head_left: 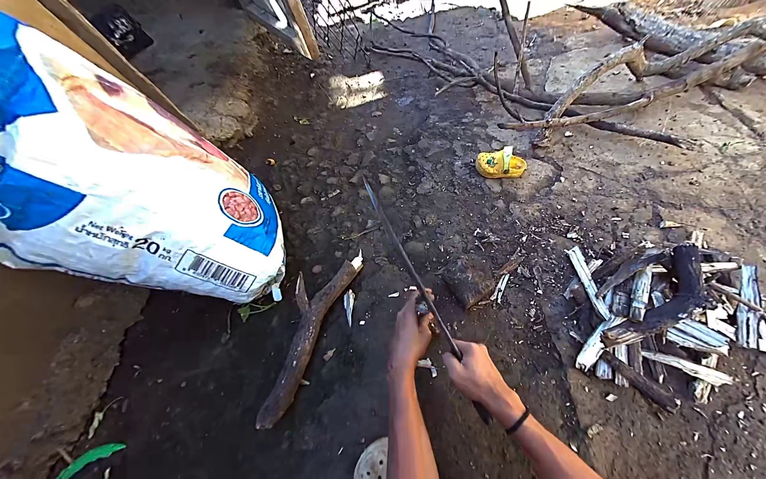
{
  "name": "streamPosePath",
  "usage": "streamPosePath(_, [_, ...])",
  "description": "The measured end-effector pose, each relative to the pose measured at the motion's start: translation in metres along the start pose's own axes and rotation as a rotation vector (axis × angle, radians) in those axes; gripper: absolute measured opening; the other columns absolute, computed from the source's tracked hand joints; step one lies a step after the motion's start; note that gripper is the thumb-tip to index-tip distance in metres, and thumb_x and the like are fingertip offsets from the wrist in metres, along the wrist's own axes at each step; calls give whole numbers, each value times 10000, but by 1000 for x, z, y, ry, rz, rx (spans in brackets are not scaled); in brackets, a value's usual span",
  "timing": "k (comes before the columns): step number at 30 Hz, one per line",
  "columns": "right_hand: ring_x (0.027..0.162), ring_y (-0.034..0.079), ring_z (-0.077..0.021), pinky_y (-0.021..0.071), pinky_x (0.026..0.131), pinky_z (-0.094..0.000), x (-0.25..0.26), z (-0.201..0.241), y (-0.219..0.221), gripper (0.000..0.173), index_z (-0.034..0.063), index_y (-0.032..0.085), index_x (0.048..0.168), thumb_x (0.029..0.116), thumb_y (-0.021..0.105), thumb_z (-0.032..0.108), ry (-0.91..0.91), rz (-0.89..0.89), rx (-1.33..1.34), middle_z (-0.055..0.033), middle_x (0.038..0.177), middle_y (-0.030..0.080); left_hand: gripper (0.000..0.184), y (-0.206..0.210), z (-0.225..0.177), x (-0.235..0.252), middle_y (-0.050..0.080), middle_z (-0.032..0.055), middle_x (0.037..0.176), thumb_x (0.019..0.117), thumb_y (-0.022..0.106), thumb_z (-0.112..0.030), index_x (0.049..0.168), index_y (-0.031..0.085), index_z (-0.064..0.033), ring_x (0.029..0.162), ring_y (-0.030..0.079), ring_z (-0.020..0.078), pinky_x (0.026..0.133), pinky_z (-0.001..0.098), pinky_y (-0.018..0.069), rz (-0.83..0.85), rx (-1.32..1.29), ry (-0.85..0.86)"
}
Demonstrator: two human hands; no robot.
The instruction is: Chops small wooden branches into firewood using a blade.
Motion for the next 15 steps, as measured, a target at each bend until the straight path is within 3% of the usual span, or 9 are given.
streamPosePath(3, [639, 579, -202, 457, 618, -431, 5, 0, 3, 288, 66, 657, 849, 992, 510, 268, 11, 27, -9, -54, 671, 562, 467, -4, 1, 1, 628, 193, 1375, 980, 553, 29, 1441, 488, 63, 1280, 612, 261, 1120, 382, 468, 13, 32, -51])
streamPosePath(6, [574, 523, -147, 418, 569, -377, -7, 9, 1, 274, 68, 642, 815, 976, 510, 246, -69, -23, 40, -17, 618, 510, 479, -26, -19, -8, 632, 236, 1353, 997, 581, -16, 1458, 479, 65, 1235, 642, 320, 1097, 435, 489, 18, 165, -15])
streamPosePath(8, [508, 465, -84, 373, 510, -311, -15, 13, 1, 246, 73, 628, 771, 936, 521, 221, -171, -106, 82, 27, 564, 457, 441, -34, -31, -11, 656, 206, 1312, 967, 574, 29, 1407, 540, 31, 1154, 676, 289, 1026, 435, 532, -35, 163, 62])
streamPosePath(10, [494, 454, -65, 361, 493, -294, -16, 10, 6, 235, 79, 616, 747, 914, 529, 219, -199, -139, 85, 39, 550, 446, 474, -36, -33, -12, 645, 169, 1351, 943, 567, 68, 1411, 550, -2, 1164, 672, 248, 1017, 415, 539, -34, 146, 76])
streamPosePath(13, [609, 546, -164, 440, 600, -398, -3, -1, 11, 269, 69, 648, 833, 985, 526, 253, 9, 3, 36, -28, 650, 535, 466, -28, -12, -6, 605, 194, 1407, 966, 607, 26, 1427, 545, 8, 1252, 630, 272, 1094, 408, 493, 49, 160, -56])
streamPosePath(15, [607, 553, -161, 449, 603, -393, 1, -4, 8, 271, 80, 644, 836, 1002, 517, 252, 78, 30, 48, -24, 659, 540, 471, -20, 1, -4, 572, 224, 1444, 986, 611, -6, 1448, 527, 26, 1290, 612, 285, 1106, 396, 489, 26, 114, -50])
Point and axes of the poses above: each hand's wrist, its own x-axis towards the middle knuckle, its own y-axis out of the palm, z = x × y, the point moved 2 cm from there along x, towards the middle knuckle
